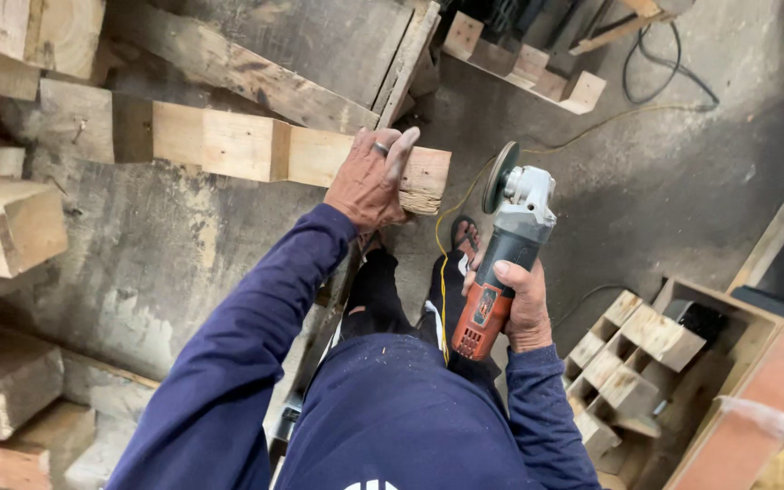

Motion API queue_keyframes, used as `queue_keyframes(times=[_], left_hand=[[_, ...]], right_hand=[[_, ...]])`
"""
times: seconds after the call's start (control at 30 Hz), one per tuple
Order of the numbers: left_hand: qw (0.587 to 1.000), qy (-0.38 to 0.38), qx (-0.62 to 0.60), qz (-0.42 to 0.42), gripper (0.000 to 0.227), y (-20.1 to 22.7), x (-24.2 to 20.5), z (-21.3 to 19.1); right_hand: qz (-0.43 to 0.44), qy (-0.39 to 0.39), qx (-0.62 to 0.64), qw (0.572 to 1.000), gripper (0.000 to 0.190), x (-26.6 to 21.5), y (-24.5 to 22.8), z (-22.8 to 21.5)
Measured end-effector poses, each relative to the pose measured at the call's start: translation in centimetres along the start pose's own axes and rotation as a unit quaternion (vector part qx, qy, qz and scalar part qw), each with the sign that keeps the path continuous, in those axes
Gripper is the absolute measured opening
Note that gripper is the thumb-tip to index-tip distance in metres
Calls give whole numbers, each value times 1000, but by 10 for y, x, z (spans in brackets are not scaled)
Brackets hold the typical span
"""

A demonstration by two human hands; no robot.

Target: The person uses an angle grinder with a sanding disc to smooth the edges and surfaces of a wooden pallet slat. They hold the slat with one hand and operate the tool with the other, moving along the length of the wood and flipping it to treat different sides.

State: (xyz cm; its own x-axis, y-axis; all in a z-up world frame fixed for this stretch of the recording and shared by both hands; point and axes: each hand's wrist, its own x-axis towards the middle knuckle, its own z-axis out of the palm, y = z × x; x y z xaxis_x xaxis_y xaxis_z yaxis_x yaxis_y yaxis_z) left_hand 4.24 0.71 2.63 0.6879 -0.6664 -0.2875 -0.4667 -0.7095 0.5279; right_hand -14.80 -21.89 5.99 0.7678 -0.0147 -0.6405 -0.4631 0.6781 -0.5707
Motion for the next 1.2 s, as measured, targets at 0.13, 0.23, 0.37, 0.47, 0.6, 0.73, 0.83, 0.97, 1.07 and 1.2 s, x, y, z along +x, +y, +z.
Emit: queue_keyframes(times=[0.13,0.23,0.37,0.47,0.6,0.73,0.83,0.97,1.07,1.2], left_hand=[[969,122,-203,63,104,-8,-6,-4],[940,165,-276,-112,56,-9,5,13],[935,229,-117,-244,51,5,38,45],[926,253,-89,-266,51,7,46,56],[931,261,-50,-251,46,4,46,59],[923,240,-97,-285,47,4,52,57],[922,262,-92,-270,43,7,44,57],[926,252,-111,-257,40,10,40,49],[923,256,-143,-250,39,11,42,45],[927,245,-135,-251,40,12,35,44]], right_hand=[[1,33,36,999,48,-2,15,4],[23,36,34,999,51,0,28,3],[72,6,50,996,49,5,41,0],[100,8,49,994,49,11,44,-5],[124,-28,76,989,50,11,44,-17],[170,-23,95,981,49,22,44,-29],[183,-29,93,978,41,26,46,-36],[175,-61,95,978,37,28,41,-40],[156,-79,71,982,38,31,32,-41],[168,-60,58,982,39,36,27,-35]])
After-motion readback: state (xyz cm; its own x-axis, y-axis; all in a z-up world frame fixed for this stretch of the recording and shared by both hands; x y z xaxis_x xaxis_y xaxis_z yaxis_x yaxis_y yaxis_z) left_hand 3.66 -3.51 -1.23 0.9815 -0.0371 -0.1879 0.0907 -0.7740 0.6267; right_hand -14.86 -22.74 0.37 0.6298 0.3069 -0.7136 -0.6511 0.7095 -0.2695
